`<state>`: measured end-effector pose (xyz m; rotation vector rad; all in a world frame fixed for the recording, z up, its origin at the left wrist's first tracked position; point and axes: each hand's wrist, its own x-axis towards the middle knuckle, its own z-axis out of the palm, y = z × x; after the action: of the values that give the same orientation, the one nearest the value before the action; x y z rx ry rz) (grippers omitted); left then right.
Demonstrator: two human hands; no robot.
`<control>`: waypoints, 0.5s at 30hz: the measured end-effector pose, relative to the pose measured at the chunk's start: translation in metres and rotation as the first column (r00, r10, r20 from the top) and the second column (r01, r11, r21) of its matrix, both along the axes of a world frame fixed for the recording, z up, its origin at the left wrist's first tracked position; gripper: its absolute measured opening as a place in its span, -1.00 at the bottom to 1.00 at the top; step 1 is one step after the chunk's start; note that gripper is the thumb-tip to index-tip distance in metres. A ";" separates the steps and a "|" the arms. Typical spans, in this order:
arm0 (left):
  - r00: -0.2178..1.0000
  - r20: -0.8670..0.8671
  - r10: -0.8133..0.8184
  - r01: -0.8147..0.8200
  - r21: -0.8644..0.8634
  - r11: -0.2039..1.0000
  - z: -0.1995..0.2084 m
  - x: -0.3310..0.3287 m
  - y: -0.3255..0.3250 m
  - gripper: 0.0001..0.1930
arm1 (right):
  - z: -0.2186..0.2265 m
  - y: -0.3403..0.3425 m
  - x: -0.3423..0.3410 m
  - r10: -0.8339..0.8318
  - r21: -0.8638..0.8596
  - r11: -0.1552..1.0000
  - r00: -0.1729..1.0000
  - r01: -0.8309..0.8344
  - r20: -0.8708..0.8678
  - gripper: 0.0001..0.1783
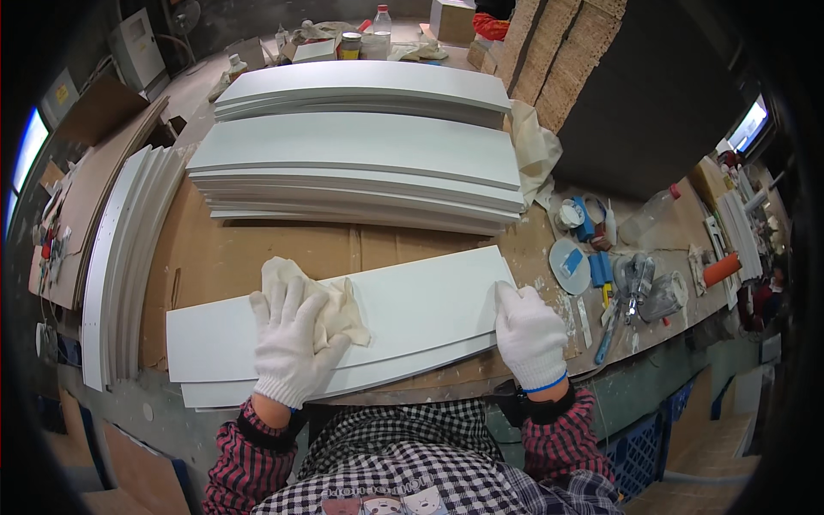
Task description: The person wipes the surface of white rectangular panels with a cloth. They pick up a panel, wipe it, and place it back on the stack. The person also uses a small tool to scrape the surface of the panels. The person repeats this process for multiple panels.
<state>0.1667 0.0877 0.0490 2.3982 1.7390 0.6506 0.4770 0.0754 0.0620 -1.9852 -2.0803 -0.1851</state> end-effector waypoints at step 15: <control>1.000 -0.013 0.028 -0.028 -0.013 1.000 -0.002 -0.002 -0.002 -0.41 | 0.001 -0.001 -0.009 0.039 -0.029 0.999 0.998 -0.041 -0.048 -0.73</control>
<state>0.1651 0.0856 0.0466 2.3786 1.7793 0.6261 0.4683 0.0744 0.0632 -1.9436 -2.1031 -0.0992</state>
